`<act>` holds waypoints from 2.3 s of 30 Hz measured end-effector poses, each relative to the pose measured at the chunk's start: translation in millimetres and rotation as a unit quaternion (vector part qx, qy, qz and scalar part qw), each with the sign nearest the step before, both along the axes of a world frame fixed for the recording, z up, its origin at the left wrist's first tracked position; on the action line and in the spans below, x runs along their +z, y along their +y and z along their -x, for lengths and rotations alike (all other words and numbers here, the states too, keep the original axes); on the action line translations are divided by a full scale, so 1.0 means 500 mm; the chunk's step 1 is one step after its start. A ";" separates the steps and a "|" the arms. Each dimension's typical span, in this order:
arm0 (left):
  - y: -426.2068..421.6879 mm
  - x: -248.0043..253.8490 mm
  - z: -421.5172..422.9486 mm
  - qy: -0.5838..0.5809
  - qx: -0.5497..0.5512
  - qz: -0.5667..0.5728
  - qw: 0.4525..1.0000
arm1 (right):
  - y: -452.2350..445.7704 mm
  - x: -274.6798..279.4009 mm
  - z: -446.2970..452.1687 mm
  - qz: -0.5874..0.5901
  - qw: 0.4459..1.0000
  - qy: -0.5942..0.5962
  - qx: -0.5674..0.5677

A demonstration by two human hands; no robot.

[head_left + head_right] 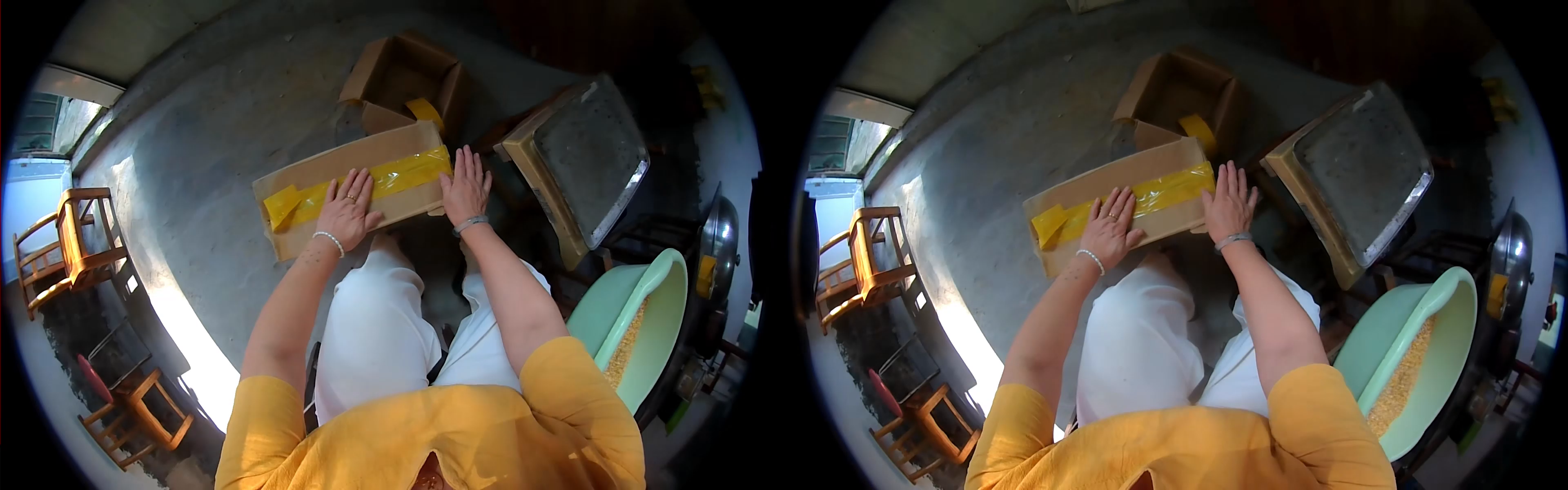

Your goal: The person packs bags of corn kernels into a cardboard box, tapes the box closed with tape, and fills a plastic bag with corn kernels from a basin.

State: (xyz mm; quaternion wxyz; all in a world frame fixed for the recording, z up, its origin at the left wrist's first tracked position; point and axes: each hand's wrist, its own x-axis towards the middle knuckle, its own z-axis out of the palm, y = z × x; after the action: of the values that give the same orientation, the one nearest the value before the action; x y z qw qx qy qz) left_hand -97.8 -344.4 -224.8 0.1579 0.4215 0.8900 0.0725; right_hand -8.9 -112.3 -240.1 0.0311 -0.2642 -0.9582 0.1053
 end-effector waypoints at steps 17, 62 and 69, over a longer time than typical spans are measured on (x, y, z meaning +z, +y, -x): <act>-0.004 -0.005 -0.005 0.012 -0.001 -0.009 1.000 | -0.015 0.004 -0.001 0.036 0.997 0.053 -0.036; -0.182 0.042 -0.003 0.241 0.303 -0.214 0.897 | -0.016 -0.061 0.057 0.123 0.984 -0.027 -0.124; -0.214 0.028 0.025 0.259 0.323 -0.117 0.903 | -0.014 -0.061 0.059 0.126 0.984 -0.025 -0.127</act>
State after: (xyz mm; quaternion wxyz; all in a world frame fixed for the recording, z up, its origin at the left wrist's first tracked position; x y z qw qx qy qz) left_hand -110.1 -451.4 -210.7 -0.1610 0.1302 0.9720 0.1109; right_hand -38.6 -119.4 -270.8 -0.0132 -0.3879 -0.8965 0.2137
